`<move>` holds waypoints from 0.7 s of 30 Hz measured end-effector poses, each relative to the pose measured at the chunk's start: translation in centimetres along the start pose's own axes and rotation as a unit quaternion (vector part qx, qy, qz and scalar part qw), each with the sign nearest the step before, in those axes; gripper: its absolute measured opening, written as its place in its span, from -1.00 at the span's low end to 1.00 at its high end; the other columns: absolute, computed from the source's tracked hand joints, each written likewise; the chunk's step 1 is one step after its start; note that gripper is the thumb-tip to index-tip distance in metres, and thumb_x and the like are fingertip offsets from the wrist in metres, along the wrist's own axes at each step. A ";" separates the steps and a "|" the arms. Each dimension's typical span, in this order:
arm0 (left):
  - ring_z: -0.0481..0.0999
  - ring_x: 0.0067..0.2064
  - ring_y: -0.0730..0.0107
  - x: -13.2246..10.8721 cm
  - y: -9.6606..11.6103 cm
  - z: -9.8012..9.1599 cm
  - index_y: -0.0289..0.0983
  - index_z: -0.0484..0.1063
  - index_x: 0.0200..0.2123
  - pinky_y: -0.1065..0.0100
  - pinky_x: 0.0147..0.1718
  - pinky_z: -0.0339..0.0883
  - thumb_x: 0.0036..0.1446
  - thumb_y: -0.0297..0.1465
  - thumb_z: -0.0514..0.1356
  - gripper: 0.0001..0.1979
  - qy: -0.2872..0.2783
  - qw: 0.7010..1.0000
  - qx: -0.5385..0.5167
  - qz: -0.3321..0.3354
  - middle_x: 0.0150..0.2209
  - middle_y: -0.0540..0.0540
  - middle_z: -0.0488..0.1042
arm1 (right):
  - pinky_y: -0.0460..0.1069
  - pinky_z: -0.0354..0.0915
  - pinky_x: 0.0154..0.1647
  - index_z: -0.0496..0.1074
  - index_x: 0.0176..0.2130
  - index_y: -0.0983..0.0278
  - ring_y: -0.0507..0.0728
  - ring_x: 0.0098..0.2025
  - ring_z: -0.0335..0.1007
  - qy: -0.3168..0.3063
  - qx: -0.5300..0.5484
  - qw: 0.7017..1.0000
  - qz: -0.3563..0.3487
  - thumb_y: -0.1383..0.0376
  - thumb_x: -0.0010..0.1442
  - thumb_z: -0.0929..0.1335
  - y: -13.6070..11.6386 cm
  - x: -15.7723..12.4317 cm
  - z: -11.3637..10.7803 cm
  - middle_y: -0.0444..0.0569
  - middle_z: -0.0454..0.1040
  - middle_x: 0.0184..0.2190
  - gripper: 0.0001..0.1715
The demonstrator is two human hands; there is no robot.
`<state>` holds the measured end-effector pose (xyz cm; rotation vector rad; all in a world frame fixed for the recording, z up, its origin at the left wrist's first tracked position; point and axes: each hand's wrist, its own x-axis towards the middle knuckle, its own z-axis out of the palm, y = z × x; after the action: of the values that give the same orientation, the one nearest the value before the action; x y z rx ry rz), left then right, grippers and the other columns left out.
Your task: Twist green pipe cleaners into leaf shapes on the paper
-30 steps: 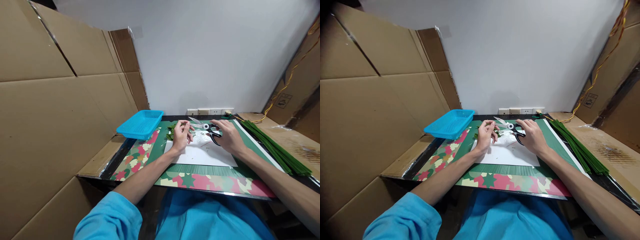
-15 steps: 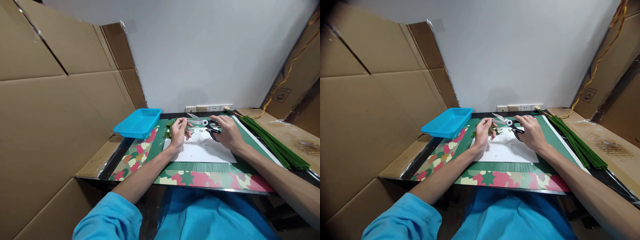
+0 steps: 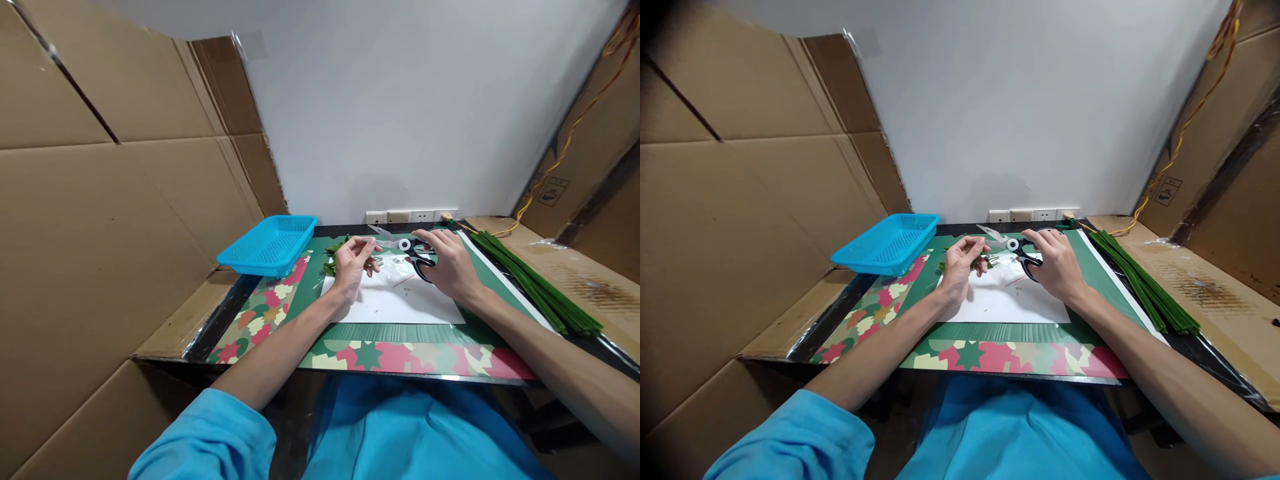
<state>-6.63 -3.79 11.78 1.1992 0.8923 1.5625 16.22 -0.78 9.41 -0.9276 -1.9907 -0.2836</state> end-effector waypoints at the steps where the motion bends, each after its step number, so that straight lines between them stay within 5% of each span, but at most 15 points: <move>1: 0.47 -0.60 0.59 0.0 -0.1 0.0 -0.31 0.53 -0.22 0.48 -0.67 0.18 0.03 -0.04 0.52 -0.51 -0.001 1.000 0.002 -0.003 -0.31 -0.04 0.63 | 0.18 0.33 -0.06 0.45 0.18 0.19 0.33 -0.12 0.42 0.000 0.000 1.000 0.000 0.41 0.15 0.38 0.0 0.0 0.0 0.04 0.55 -0.22 -0.40; 12: 0.41 -0.59 0.56 -0.4 -1.0 0.7 -0.34 0.65 -0.30 0.46 -0.62 0.14 -0.06 -0.06 0.56 -0.53 -0.005 0.999 0.027 -0.024 -0.51 0.00 0.51 | 0.21 0.34 0.03 0.45 0.16 0.19 0.38 0.00 0.44 0.010 -0.002 1.000 -0.006 0.42 0.09 0.39 -0.7 -0.3 0.4 0.09 0.58 -0.12 -0.36; 21: 0.50 -0.59 0.43 -1.0 -0.5 0.9 -0.34 0.68 -0.32 0.42 -0.65 0.21 0.03 -0.13 0.54 -0.64 -0.035 0.991 0.115 0.051 -0.48 -0.11 0.59 | 0.15 0.35 -0.01 0.42 0.03 0.18 0.33 -0.08 0.46 0.016 -0.015 1.000 0.018 0.52 -0.05 0.34 -0.1 -0.5 0.5 0.07 0.57 -0.15 -0.37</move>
<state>-5.55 -4.57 11.23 1.4745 0.9996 1.5178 15.95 -0.84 8.77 -0.9713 -1.9437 -0.3060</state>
